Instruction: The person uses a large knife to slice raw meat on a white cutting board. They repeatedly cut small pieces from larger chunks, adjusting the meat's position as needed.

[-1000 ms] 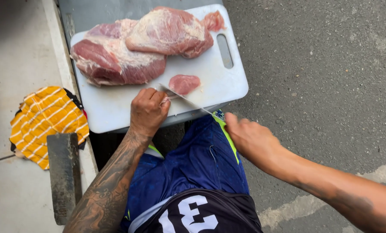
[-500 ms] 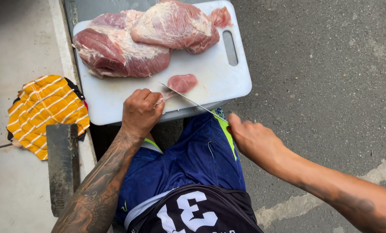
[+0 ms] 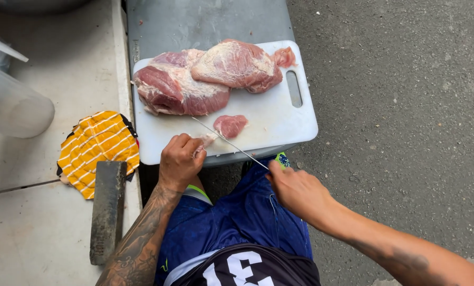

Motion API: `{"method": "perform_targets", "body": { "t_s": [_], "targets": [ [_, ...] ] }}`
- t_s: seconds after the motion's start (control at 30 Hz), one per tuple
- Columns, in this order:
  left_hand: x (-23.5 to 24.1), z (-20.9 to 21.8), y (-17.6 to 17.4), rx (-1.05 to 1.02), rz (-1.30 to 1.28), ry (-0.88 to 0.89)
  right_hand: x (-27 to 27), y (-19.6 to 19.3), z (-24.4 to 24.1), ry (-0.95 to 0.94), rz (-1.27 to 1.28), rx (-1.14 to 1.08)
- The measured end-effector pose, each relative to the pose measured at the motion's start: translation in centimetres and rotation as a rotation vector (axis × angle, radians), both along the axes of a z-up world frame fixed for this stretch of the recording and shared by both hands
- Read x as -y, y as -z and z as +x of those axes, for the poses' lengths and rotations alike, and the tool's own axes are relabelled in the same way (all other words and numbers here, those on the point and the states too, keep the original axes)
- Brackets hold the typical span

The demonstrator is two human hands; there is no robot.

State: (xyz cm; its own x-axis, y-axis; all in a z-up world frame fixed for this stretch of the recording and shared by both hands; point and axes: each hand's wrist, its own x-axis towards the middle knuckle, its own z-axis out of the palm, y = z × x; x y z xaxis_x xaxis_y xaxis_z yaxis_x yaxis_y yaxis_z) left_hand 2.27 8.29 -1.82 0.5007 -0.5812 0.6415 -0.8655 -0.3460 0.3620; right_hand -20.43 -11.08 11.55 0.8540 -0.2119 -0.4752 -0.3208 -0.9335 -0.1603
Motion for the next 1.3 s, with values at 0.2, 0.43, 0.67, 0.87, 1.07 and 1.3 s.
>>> {"method": "perform_targets", "body": {
  "t_s": [0.2, 0.43, 0.67, 0.87, 1.07, 1.3],
  "targets": [
    [-1.0, 0.0, 0.8, 0.043, 0.077, -0.014, 0.6, 3.4, 2.7, -0.178, -0.232, 0.137],
    [-3.5, -1.7, 0.6, -0.035, 0.096, -0.048, 1.9, 0.5, -1.1, -0.12, -0.27, -0.119],
    [-2.9, -5.4, -8.3, -0.3, -0.036, -0.049, 2.1, 0.4, 2.1, -0.07, -0.105, 0.055],
    [6.7, -1.5, -21.7, -0.371, -0.264, 0.075, 2.1, 0.8, -5.5, 0.185, 0.1, 0.126],
    [21.9, 2.8, -19.5, -0.021, -0.322, 0.453, -1.7, 4.1, -12.7, 0.849, 0.214, 0.113],
    [26.8, 7.1, -11.7, -0.187, 0.684, 0.487, -4.6, 9.2, -15.4, 1.178, 0.1, 0.337]
  ]
}}
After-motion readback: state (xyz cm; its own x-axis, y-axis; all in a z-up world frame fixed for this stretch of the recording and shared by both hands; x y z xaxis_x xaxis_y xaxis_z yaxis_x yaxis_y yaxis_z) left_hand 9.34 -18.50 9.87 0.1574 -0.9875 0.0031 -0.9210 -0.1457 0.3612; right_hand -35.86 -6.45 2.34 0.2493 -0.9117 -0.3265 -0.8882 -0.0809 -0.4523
